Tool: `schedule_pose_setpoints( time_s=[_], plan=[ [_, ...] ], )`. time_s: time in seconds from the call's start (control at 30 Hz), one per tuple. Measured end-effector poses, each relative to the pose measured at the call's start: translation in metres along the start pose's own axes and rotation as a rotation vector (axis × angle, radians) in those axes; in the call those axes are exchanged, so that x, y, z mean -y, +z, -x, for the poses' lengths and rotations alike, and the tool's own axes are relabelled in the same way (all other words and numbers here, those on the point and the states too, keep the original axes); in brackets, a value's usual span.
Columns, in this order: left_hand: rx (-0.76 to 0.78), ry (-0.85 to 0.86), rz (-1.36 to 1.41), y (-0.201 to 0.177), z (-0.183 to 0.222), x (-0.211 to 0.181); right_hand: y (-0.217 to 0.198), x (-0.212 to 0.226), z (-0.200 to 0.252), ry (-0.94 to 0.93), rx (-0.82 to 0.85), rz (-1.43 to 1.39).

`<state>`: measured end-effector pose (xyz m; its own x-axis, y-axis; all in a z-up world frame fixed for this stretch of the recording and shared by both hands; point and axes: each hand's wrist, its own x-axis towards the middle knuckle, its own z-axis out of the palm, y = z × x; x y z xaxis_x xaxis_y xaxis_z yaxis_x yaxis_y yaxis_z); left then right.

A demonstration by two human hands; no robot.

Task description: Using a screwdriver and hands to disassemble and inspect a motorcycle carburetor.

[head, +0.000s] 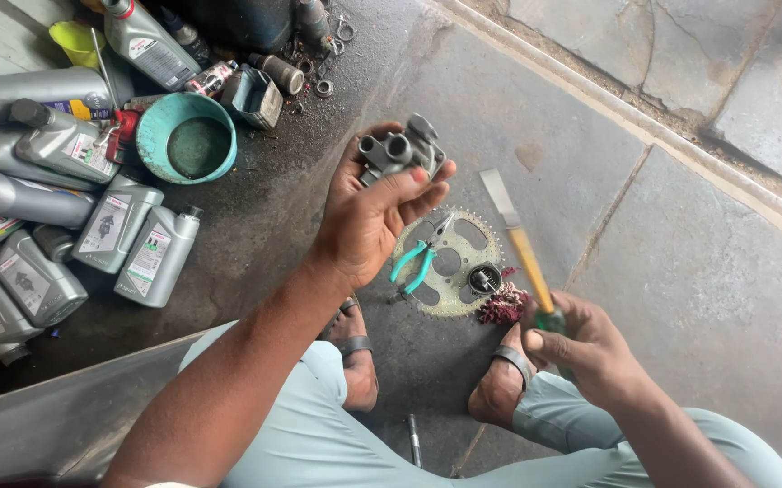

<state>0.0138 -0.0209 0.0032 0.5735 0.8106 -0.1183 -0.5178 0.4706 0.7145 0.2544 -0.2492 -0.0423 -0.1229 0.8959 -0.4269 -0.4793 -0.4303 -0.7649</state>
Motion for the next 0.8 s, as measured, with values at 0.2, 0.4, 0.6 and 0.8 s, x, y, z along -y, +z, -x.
schedule_pose_setpoints(
  time_s=[0.2,0.4,0.6,0.8],
  plan=[
    [-0.130,-0.183,0.199,0.008,0.014,0.030,0.038,0.020,-0.002,-0.269,0.089,0.054],
    [-0.091,-0.432,0.246,0.019,0.046,0.069,0.044,0.014,-0.031,-0.307,-0.095,0.104],
    [-0.093,-0.346,0.120,0.019,0.037,0.025,-0.005,0.040,-0.053,-0.505,-0.773,0.496],
    [-0.149,-0.157,0.154,0.004,0.027,-0.003,-0.012,0.009,-0.062,-0.400,-0.602,0.339]
  ],
)
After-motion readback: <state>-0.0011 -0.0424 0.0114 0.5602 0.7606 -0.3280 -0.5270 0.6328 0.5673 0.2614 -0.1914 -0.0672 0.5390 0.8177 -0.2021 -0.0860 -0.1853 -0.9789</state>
